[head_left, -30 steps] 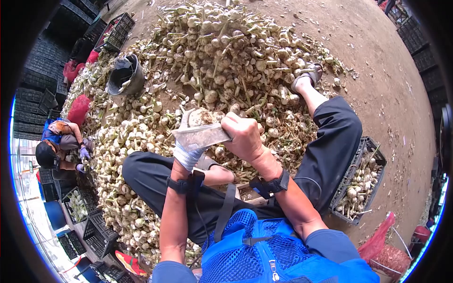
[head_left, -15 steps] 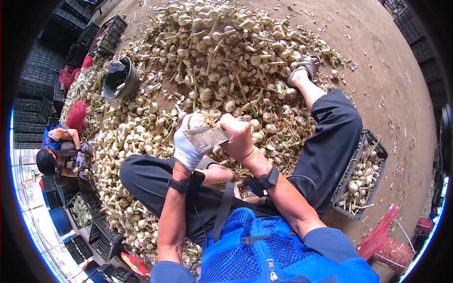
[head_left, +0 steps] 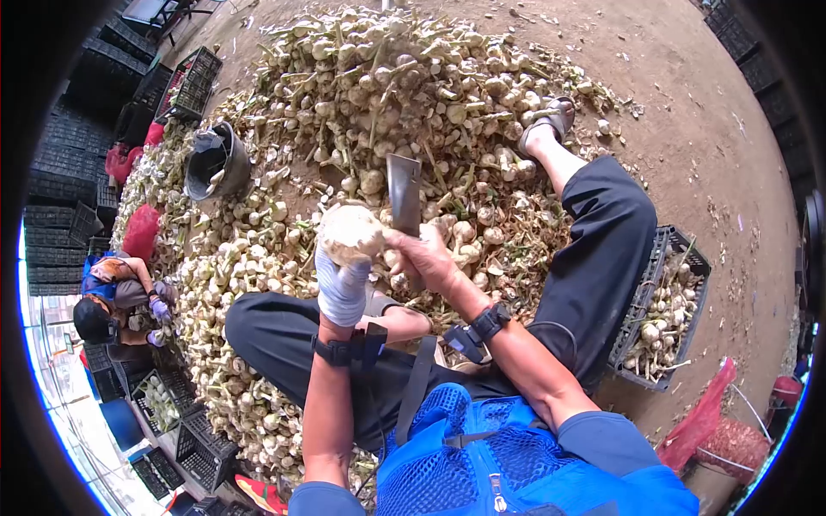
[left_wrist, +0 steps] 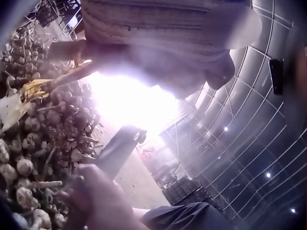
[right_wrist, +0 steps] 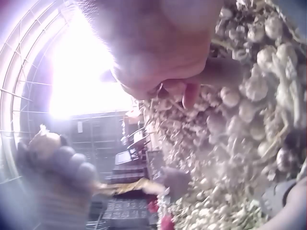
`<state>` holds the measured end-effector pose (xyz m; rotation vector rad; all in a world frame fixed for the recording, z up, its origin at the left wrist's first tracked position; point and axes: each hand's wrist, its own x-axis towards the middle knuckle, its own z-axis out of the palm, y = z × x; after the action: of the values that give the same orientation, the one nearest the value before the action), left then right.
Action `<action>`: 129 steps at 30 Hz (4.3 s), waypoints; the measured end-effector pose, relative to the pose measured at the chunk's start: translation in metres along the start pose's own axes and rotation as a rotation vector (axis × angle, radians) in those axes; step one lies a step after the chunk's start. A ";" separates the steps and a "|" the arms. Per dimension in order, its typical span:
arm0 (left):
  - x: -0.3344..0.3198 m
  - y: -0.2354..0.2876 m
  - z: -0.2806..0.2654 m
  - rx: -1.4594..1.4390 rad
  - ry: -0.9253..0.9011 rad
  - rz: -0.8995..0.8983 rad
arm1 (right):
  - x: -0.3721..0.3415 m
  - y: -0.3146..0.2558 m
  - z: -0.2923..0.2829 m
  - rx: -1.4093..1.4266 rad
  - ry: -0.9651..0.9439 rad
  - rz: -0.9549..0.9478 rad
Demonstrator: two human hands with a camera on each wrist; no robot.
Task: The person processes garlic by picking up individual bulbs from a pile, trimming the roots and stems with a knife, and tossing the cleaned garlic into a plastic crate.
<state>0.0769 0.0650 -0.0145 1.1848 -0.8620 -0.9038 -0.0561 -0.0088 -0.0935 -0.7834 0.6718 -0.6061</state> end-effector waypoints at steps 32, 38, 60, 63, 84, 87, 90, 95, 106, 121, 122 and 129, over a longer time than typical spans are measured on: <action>0.013 0.057 -0.089 -1.393 0.111 0.280 | 0.010 0.092 -0.056 -0.999 0.512 -0.071; -0.013 0.074 -0.168 -1.237 0.304 0.284 | 0.043 0.043 -0.111 -1.310 0.679 0.029; -0.009 0.067 -0.077 -0.239 0.307 -0.116 | 0.081 0.072 -0.089 -1.641 0.400 0.031; -0.005 0.041 -0.055 0.280 0.235 -0.075 | 0.063 0.030 -0.064 -1.359 0.417 0.057; 0.016 -0.016 -0.004 0.348 -0.235 -0.123 | -0.039 -0.083 0.010 -1.260 0.146 -0.931; 0.005 -0.011 0.001 0.170 -0.149 -0.092 | -0.037 -0.078 0.011 -1.334 0.096 -0.907; 0.006 -0.010 -0.004 0.137 -0.161 -0.156 | -0.032 -0.069 0.014 -1.335 0.082 -0.892; 0.011 -0.032 -0.016 0.627 -0.214 -0.004 | -0.020 -0.047 0.011 -1.239 0.133 -0.896; 0.006 -0.048 0.006 0.790 -0.150 0.241 | 0.000 0.001 -0.038 -1.199 0.304 -0.896; 0.005 -0.008 0.010 0.180 -0.134 0.061 | -0.018 -0.004 0.005 0.369 -0.114 0.110; 0.006 -0.008 0.007 0.199 -0.155 0.084 | -0.020 -0.007 0.010 0.368 -0.117 0.117; 0.009 0.032 0.000 0.493 -0.065 0.328 | -0.007 -0.044 -0.004 0.175 0.054 -0.111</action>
<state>0.0849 0.0610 0.0180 1.3817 -1.3377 -0.4733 -0.0741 -0.0308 -0.0589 -0.6459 0.6184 -0.7791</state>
